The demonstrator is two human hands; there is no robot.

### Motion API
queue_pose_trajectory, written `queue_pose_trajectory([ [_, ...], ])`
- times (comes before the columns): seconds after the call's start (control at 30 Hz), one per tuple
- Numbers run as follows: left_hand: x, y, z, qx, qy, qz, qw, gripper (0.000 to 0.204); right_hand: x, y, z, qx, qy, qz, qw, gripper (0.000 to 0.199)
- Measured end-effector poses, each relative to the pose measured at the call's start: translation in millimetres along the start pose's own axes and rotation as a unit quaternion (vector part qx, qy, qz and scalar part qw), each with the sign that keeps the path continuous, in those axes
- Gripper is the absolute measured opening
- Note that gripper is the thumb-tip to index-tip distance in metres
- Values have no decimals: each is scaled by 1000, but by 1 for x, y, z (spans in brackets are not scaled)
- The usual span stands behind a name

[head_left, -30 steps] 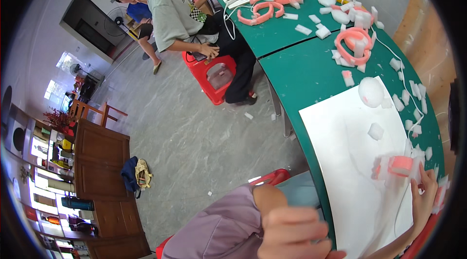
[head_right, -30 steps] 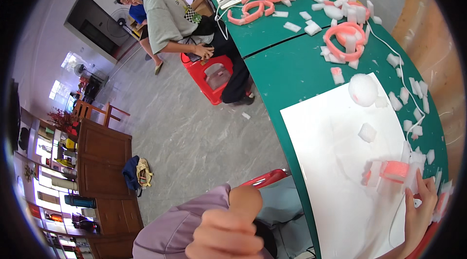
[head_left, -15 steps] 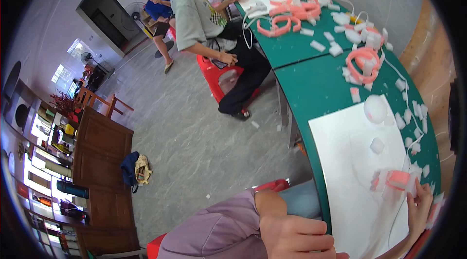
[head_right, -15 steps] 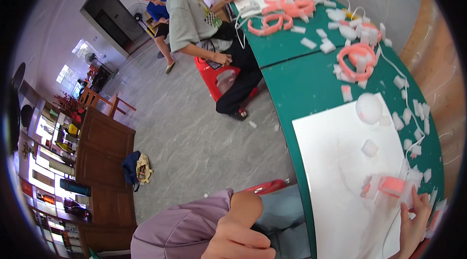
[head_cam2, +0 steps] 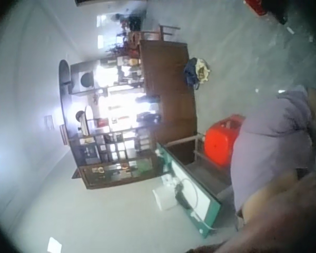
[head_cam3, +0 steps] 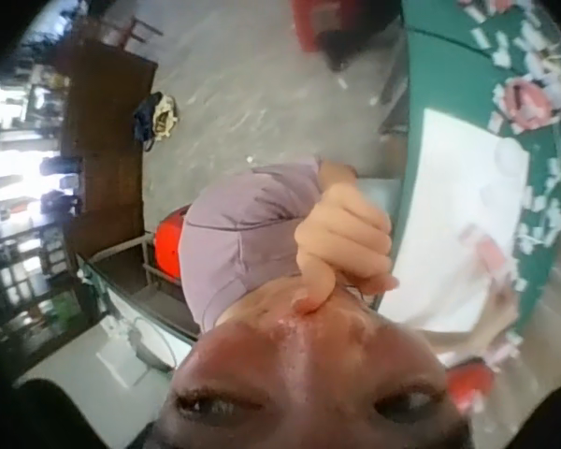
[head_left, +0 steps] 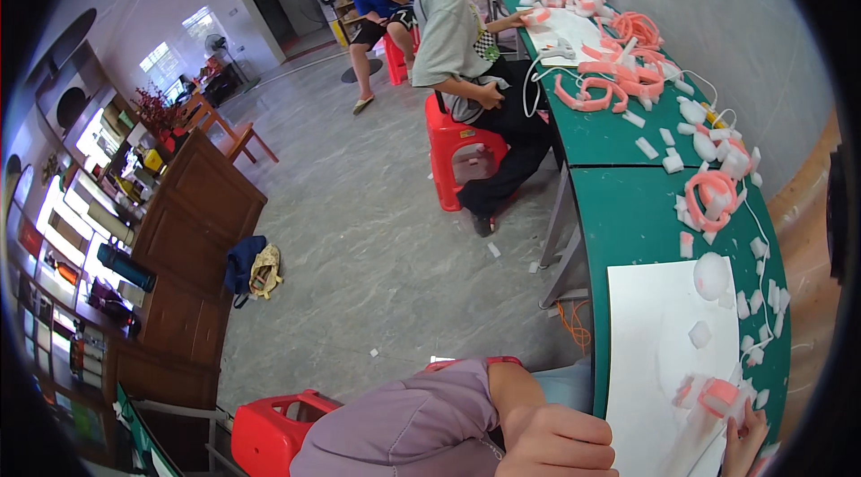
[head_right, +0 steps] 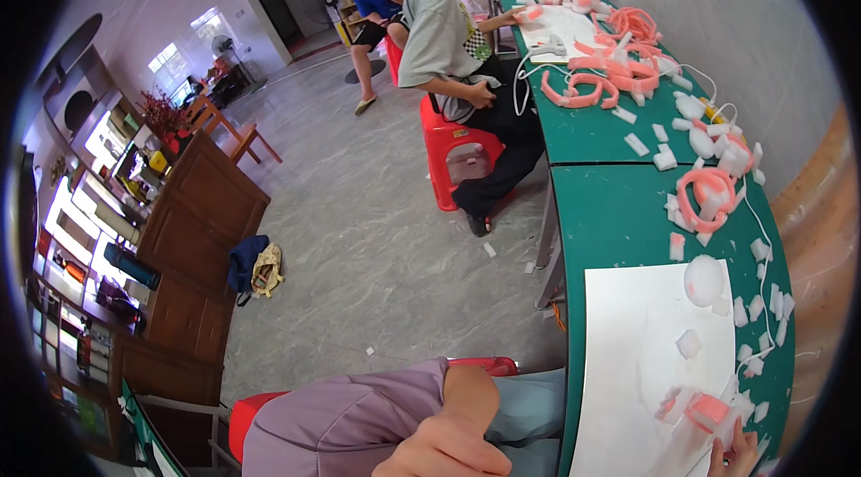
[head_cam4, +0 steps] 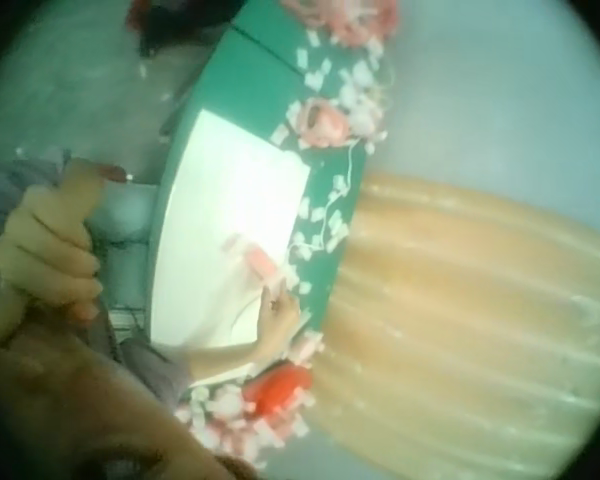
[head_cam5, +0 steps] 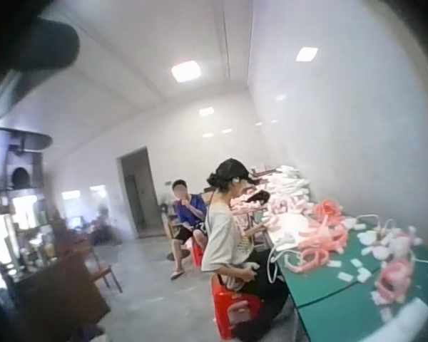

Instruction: The person is using a hot glue gun to assemble pink and white foam/plastic components into circular craft products.

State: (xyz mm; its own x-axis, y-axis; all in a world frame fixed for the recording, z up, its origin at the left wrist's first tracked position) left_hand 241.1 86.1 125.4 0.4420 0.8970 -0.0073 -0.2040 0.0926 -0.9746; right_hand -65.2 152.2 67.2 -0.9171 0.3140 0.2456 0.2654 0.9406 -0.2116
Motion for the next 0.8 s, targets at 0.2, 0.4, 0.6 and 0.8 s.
queue_pose_trajectory([
  [0.2, -1, -5, -8, 70, 14, -54, 996, 44, 5, 3, 10, -30, -42, 47, 998, 24],
  [0.4, -1, -19, -8, 11, -89, 22, 996, 15, 1, 2, 5, 2, -51, 24, 998, 22],
  [0.6, -16, -42, -16, -187, -187, 65, 962, 11, 2, 3, 7, -53, -34, 41, 997, 27],
  [0.8, -50, 52, 64, -577, -63, -143, 802, 11, -1, 0, 3, -67, -36, 64, 995, 27],
])
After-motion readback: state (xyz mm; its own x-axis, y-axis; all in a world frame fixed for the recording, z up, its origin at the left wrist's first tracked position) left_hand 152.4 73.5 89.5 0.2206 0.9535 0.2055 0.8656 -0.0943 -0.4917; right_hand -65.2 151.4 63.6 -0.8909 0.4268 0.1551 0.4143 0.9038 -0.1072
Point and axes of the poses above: each hand's wrist, its own y-axis away from the middle knuckle, its own z-axis out of the palm, x = y × z, the point moved 6 cm from there along -y, towards the middle knuckle, and after that the axes turned 15 degrees about y, right-handed, at the moved point
